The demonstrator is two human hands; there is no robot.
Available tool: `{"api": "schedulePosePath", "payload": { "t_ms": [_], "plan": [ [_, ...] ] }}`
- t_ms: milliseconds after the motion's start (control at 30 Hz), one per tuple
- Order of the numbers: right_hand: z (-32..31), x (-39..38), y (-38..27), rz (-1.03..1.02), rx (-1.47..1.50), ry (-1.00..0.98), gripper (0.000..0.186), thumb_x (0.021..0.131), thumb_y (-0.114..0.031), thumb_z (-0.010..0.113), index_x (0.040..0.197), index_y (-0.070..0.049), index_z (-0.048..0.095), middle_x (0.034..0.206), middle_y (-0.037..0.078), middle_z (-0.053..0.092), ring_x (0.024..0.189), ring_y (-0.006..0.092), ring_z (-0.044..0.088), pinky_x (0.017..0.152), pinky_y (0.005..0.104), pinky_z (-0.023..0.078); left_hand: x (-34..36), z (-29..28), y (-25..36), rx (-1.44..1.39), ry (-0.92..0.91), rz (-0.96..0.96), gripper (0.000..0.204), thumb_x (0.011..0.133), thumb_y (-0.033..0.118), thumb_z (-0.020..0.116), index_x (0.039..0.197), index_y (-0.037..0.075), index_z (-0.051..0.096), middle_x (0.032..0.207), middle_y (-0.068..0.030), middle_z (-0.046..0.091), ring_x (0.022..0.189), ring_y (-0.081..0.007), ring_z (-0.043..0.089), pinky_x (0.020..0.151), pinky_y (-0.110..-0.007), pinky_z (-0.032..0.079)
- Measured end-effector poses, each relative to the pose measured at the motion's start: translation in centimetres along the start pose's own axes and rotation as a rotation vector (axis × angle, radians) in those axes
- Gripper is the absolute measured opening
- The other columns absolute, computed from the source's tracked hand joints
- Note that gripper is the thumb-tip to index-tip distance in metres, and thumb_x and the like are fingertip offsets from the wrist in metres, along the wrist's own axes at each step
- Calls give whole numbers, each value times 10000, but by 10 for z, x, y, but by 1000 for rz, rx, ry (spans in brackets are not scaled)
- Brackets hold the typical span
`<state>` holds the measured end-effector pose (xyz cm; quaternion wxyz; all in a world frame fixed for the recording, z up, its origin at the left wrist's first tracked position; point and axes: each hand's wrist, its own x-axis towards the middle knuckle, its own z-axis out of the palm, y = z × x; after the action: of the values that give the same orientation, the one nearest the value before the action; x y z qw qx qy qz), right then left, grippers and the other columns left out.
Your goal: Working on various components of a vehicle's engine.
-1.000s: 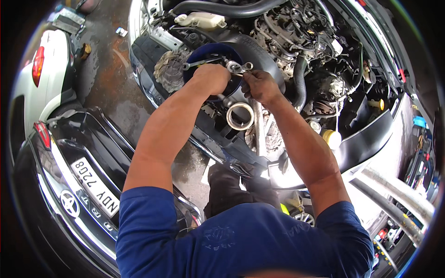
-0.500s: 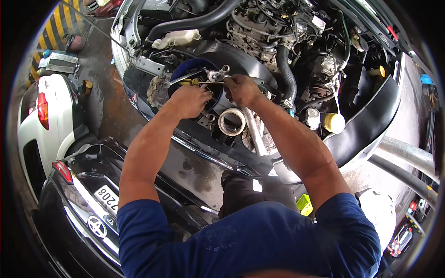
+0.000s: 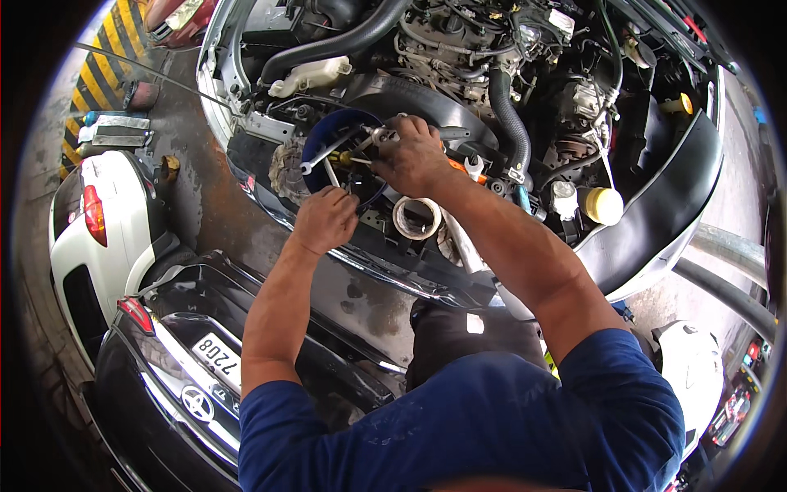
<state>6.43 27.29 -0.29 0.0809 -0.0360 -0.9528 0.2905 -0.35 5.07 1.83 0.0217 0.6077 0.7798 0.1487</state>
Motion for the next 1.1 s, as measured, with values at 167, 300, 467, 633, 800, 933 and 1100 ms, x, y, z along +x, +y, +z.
{"api": "schedulePosePath", "payload": {
  "t_ms": [167, 300, 467, 633, 800, 933, 1100],
  "plan": [
    [13, -6, 15, -85, 96, -174, 372, 831, -365, 709, 1113, -123, 692, 1491, 248, 322, 1417, 431, 265, 1116, 585, 275, -2, 0, 18, -12, 173, -33, 247, 648, 1, 670, 889, 26, 622, 797, -108, 587, 682, -298, 606, 598, -382, 509],
    [12, -17, 14, -133, 84, -236, 399, 828, -359, 719, 1100, -72, 675, 1517, 285, 254, 1437, 432, 234, 1146, 543, 269, -2, -28, 42, -11, 345, -143, 217, 655, -15, 642, 868, 27, 631, 772, -101, 612, 646, -285, 609, 586, -379, 508],
    [1, -41, 23, -285, 101, -378, 411, 825, -314, 725, 1128, -47, 652, 1507, 248, 313, 1422, 421, 266, 1141, 524, 303, -22, -67, 49, -48, 486, -326, 152, 722, -24, 586, 868, -3, 624, 733, -127, 614, 587, -256, 608, 576, -329, 504],
    [15, -35, 38, -353, 385, -123, 400, 812, -262, 703, 1112, -8, 630, 1390, 205, 489, 1335, 368, 416, 1123, 427, 355, -30, -65, 33, -78, 659, -567, 106, 774, -11, 559, 865, -18, 615, 726, -105, 603, 596, -181, 587, 581, -282, 475],
    [5, -21, 64, -281, 353, -58, 403, 753, -157, 685, 1123, -6, 635, 1154, 182, 627, 1167, 348, 550, 993, 453, 447, -19, -56, 36, -218, 795, -679, 117, 809, 13, 521, 878, -37, 601, 792, -76, 608, 701, -136, 572, 648, -268, 459],
    [-20, -27, 47, -286, 489, 142, 510, 712, -89, 742, 1195, -9, 597, 1102, 181, 628, 1061, 376, 587, 913, 455, 474, -5, -57, 45, -224, 754, -662, 136, 817, 22, 502, 884, -51, 596, 801, -85, 605, 719, -152, 572, 664, -270, 457],
    [-67, -46, 18, -438, 510, 104, 736, 733, -157, 766, 1385, -9, 458, 1203, 215, 582, 1117, 388, 570, 948, 468, 467, 69, -42, 68, -1123, 778, -684, 138, 823, 9, 492, 919, -34, 582, 797, -107, 601, 684, -183, 617, 633, -331, 551]
  ]
}}
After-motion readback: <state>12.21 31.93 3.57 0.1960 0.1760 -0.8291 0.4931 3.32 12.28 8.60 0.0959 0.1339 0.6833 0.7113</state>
